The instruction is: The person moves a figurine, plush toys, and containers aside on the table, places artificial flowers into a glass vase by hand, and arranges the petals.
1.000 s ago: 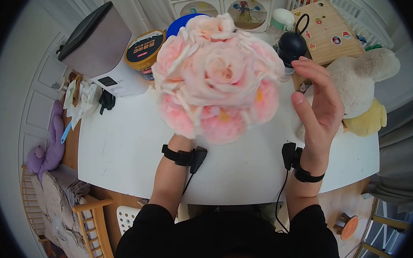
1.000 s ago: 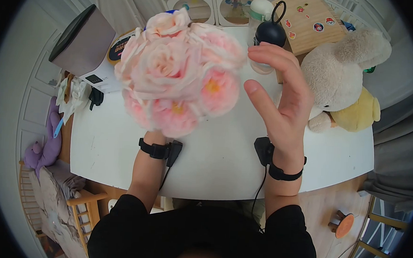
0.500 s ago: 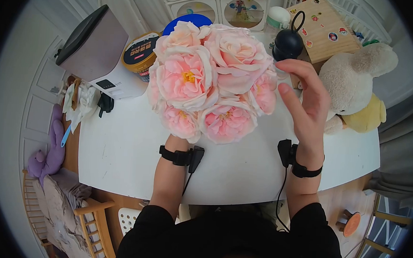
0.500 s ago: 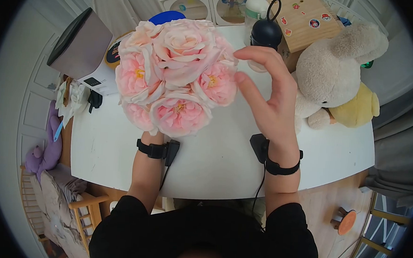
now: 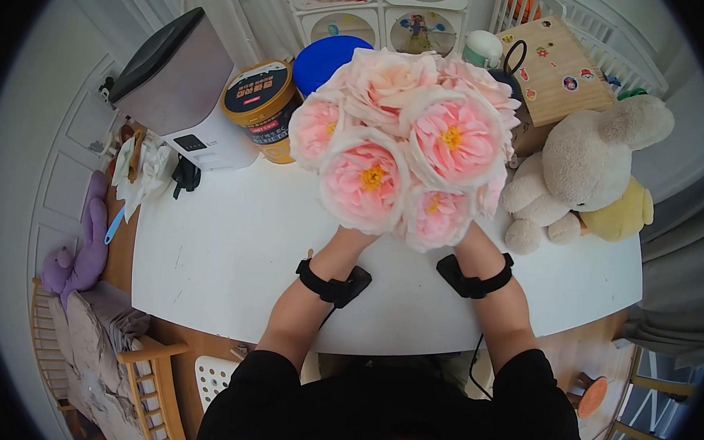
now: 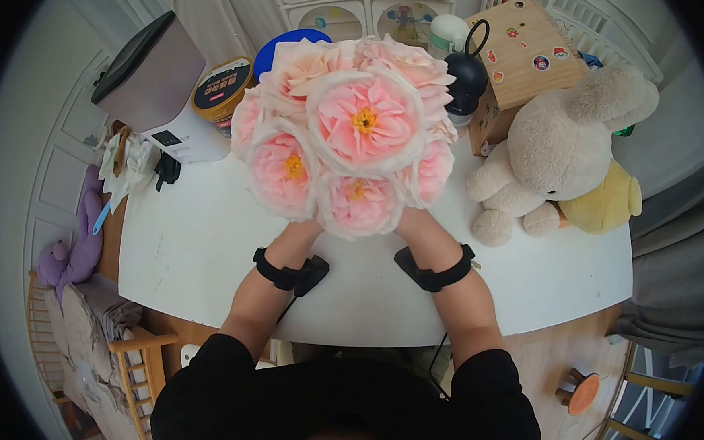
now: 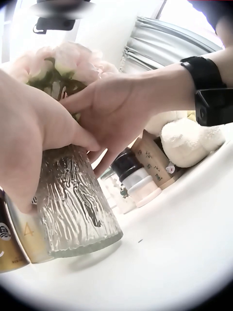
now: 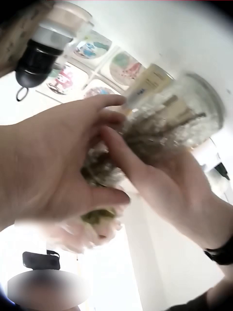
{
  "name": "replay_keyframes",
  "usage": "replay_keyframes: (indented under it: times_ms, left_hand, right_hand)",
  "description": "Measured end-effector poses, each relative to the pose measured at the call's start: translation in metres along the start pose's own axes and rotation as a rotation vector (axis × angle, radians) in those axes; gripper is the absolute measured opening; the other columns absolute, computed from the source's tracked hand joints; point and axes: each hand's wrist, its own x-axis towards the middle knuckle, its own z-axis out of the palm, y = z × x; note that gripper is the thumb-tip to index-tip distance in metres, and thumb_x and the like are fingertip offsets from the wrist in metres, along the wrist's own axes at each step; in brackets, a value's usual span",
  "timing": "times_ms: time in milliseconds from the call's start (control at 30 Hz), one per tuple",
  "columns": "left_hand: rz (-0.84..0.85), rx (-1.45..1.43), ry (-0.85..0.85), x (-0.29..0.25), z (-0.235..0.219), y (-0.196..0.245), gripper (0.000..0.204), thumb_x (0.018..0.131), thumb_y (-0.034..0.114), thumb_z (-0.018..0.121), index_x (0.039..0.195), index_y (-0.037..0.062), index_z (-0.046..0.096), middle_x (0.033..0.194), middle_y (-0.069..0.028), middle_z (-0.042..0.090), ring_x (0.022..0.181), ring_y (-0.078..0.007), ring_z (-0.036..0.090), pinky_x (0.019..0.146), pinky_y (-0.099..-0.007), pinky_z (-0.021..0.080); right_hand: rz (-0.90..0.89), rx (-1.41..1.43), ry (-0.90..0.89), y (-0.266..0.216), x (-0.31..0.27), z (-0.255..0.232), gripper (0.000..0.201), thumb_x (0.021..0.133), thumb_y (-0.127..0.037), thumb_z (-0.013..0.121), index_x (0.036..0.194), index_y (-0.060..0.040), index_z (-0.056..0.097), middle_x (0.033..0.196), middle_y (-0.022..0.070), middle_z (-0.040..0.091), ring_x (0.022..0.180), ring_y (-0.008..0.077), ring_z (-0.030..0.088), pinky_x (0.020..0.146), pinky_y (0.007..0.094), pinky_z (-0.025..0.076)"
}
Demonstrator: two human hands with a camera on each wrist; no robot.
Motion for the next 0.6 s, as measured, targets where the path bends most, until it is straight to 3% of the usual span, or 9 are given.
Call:
replay_keyframes:
  times_ms: [100,200,300,333,433,467,567,600]
  left_hand:
    - [0.238,0.130,0.142,-0.004,0.007,0.001,0.059,0.084,0.020,0.071,0.137,0.0070,0.048,0.139,-0.0103,0.052,0.129,-0.0259,0.047,0.108,-0.0395,0.038]
    - [-0.261,-0.458,-0.017,0.025,-0.023,0.050,0.060,0.079,0.016,0.076,0.133,0.0069,0.053,0.137,-0.0091,0.053,0.126,-0.0231,0.050,0.106,-0.0396,0.042]
    - [-0.438,-0.621,-0.296,0.040,-0.043,0.060,0.060,0.075,0.018,0.082,0.129,0.0073,0.057,0.137,-0.0086,0.053,0.124,-0.0211,0.051,0.105,-0.0382,0.042]
    - [-0.242,-0.534,-0.282,0.046,-0.039,0.059,0.057,0.076,0.022,0.083,0.126,0.0077,0.060,0.133,-0.0076,0.057,0.122,-0.0207,0.053,0.106,-0.0360,0.042]
    - [-0.208,-0.482,-0.555,0.054,-0.037,0.060,0.057,0.077,0.021,0.083,0.127,0.0072,0.059,0.133,-0.0066,0.057,0.121,-0.0204,0.054,0.105,-0.0334,0.043]
    - [0.214,-0.224,-0.235,0.054,-0.040,0.068,0.058,0.077,0.021,0.082,0.128,0.0072,0.058,0.134,-0.0066,0.056,0.122,-0.0207,0.053,0.106,-0.0345,0.042]
    - [-0.387,-0.488,-0.378,0.040,-0.029,0.059,0.062,0.075,0.020,0.083,0.130,0.0081,0.057,0.136,-0.0084,0.054,0.125,-0.0224,0.051,0.108,-0.0369,0.040]
    - [-0.379,-0.528,-0.321,0.045,-0.018,0.054,0.066,0.072,0.016,0.084,0.131,0.0071,0.055,0.134,-0.0095,0.056,0.124,-0.0234,0.052,0.109,-0.0377,0.039]
  right_hand:
    - [0.037,0.102,0.065,0.005,-0.002,0.002,0.053,0.085,-0.007,0.069,0.134,-0.0039,0.050,0.136,0.0110,0.054,0.123,0.0239,0.052,0.106,0.0371,0.042]
    - [0.074,0.199,0.132,0.010,-0.004,0.004,0.054,0.084,-0.008,0.071,0.134,-0.0044,0.051,0.137,0.0107,0.053,0.124,0.0238,0.052,0.107,0.0369,0.041]
    - [0.113,0.282,0.208,0.014,-0.004,0.005,0.055,0.082,-0.009,0.073,0.134,-0.0050,0.052,0.138,0.0103,0.053,0.125,0.0237,0.051,0.107,0.0367,0.041]
    - [0.125,0.308,0.236,0.015,-0.005,0.005,0.056,0.082,-0.009,0.073,0.134,-0.0052,0.052,0.138,0.0102,0.052,0.125,0.0236,0.051,0.107,0.0367,0.040]
    - [0.153,0.384,0.321,0.018,-0.005,0.005,0.057,0.081,-0.010,0.075,0.133,-0.0058,0.053,0.139,0.0099,0.052,0.126,0.0235,0.050,0.108,0.0365,0.040]
    - [0.162,0.412,0.345,0.019,-0.005,0.005,0.058,0.080,-0.010,0.076,0.133,-0.0059,0.053,0.139,0.0098,0.052,0.127,0.0235,0.050,0.108,0.0364,0.040]
    - [0.178,0.500,0.412,0.020,-0.005,0.005,0.059,0.079,-0.011,0.078,0.133,-0.0065,0.053,0.139,0.0094,0.051,0.128,0.0234,0.049,0.109,0.0362,0.039]
    - [0.183,0.532,0.433,0.020,-0.005,0.006,0.060,0.079,-0.012,0.078,0.133,-0.0067,0.054,0.140,0.0093,0.051,0.128,0.0234,0.048,0.109,0.0362,0.039]
